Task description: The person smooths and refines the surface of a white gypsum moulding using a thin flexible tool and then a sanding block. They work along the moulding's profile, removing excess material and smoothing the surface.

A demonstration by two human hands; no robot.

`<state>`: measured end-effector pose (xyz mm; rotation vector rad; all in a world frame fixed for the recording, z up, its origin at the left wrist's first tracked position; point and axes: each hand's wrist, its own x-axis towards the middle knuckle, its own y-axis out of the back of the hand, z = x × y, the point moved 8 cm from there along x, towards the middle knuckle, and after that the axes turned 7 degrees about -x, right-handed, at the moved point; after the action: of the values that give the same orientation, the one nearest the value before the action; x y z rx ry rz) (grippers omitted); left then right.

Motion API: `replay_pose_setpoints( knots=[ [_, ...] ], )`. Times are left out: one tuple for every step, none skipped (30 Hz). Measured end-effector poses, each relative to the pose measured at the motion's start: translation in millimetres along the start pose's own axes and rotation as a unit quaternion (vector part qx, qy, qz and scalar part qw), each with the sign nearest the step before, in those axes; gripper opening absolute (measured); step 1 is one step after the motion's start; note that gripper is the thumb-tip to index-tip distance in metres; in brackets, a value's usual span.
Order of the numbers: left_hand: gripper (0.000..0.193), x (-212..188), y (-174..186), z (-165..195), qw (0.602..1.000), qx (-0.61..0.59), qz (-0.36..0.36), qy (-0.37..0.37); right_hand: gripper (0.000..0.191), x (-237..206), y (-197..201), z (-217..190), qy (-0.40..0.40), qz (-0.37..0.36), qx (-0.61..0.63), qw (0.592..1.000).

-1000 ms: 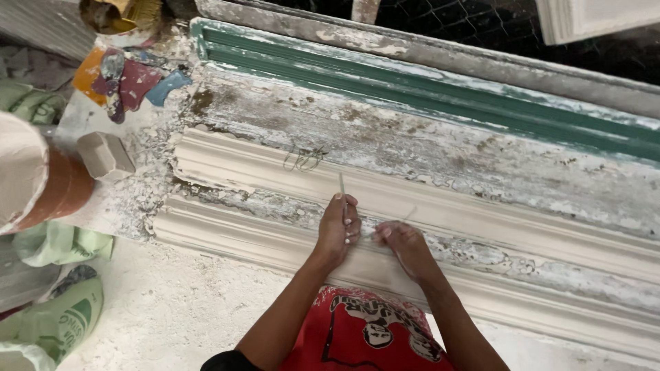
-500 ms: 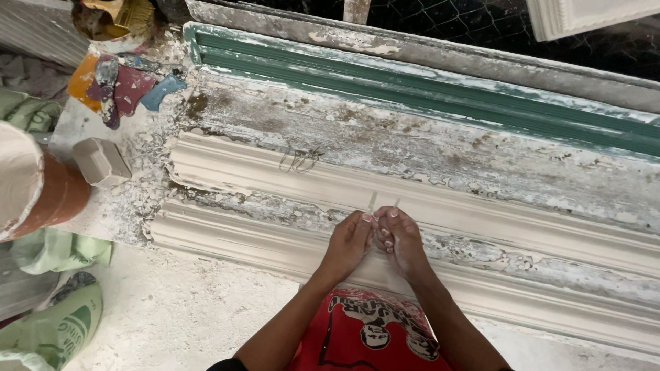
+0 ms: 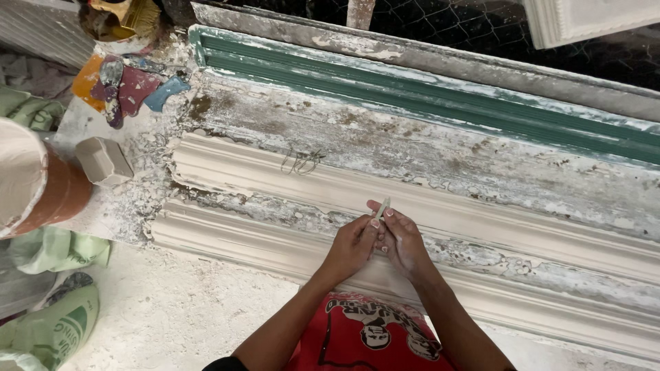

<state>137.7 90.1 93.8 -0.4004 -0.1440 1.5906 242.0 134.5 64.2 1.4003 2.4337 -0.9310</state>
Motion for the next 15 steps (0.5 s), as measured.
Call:
replay_pose_setpoints(
  knots=[
    [0.026, 1, 1, -2, 1.000, -0.001, 0.002, 0.011, 0.055, 1, 4, 3, -0.010, 0.016, -0.012, 1.000],
    [0.026, 2, 2, -4, 1.000, -0.001, 0.004, 0.021, 0.054, 3, 4, 3, 0.000, 0.005, -0.019, 1.000],
    [0.026, 3, 3, -6, 0.999, -0.002, 0.007, 0.032, 0.054, 4, 4, 5, 0.009, -0.007, -0.026, 1.000],
    [0.026, 3, 4, -7, 0.999, 0.000, 0.009, 0.034, 0.054, 5, 4, 6, 0.018, -0.018, -0.033, 0.999],
    [0.026, 4, 5, -9, 0.999, 0.002, 0.010, 0.036, 0.052, 7, 5, 9, 0.019, -0.017, -0.036, 0.999],
    [0.027, 4, 5, -10, 0.999, 0.004, 0.011, 0.039, 0.050, 8, 7, 11, 0.020, -0.015, -0.039, 0.999],
    [0.023, 5, 6, -12, 0.998, -0.003, 0.016, 0.054, 0.049, 9, 7, 13, 0.021, -0.014, -0.042, 0.999],
    [0.026, 5, 7, -14, 0.997, -0.009, 0.022, 0.068, 0.045, 10, 10, 15, 0.018, 0.000, -0.067, 0.998],
    [0.034, 5, 8, -15, 0.996, -0.015, 0.026, 0.082, 0.041, 10, 12, 16, 0.015, 0.015, -0.091, 0.996],
    [0.034, 6, 6, -12, 0.997, -0.006, 0.012, 0.071, 0.039, 11, 15, 17, 0.011, 0.030, -0.115, 0.993],
    [0.036, 7, 5, -7, 0.998, 0.003, -0.003, 0.060, 0.037, 11, 15, 12, 0.034, 0.037, -0.151, 0.987],
    [0.038, 8, 4, -1, 0.999, 0.012, -0.018, 0.048, 0.036, 10, 17, 7, 0.057, 0.045, -0.188, 0.980],
    [0.036, 8, 10, 7, 0.995, 0.099, 0.006, 0.029, 0.035, 10, 18, 2, 0.079, 0.052, -0.224, 0.970],
    [0.034, 7, 17, 16, 0.982, 0.185, 0.031, 0.009, 0.034, 9, 22, 3, 0.051, 0.072, -0.286, 0.954],
    [0.032, 6, 23, 26, 0.961, 0.270, 0.054, -0.011, 0.033, 8, 29, 4, 0.022, 0.091, -0.346, 0.933]
  ],
)
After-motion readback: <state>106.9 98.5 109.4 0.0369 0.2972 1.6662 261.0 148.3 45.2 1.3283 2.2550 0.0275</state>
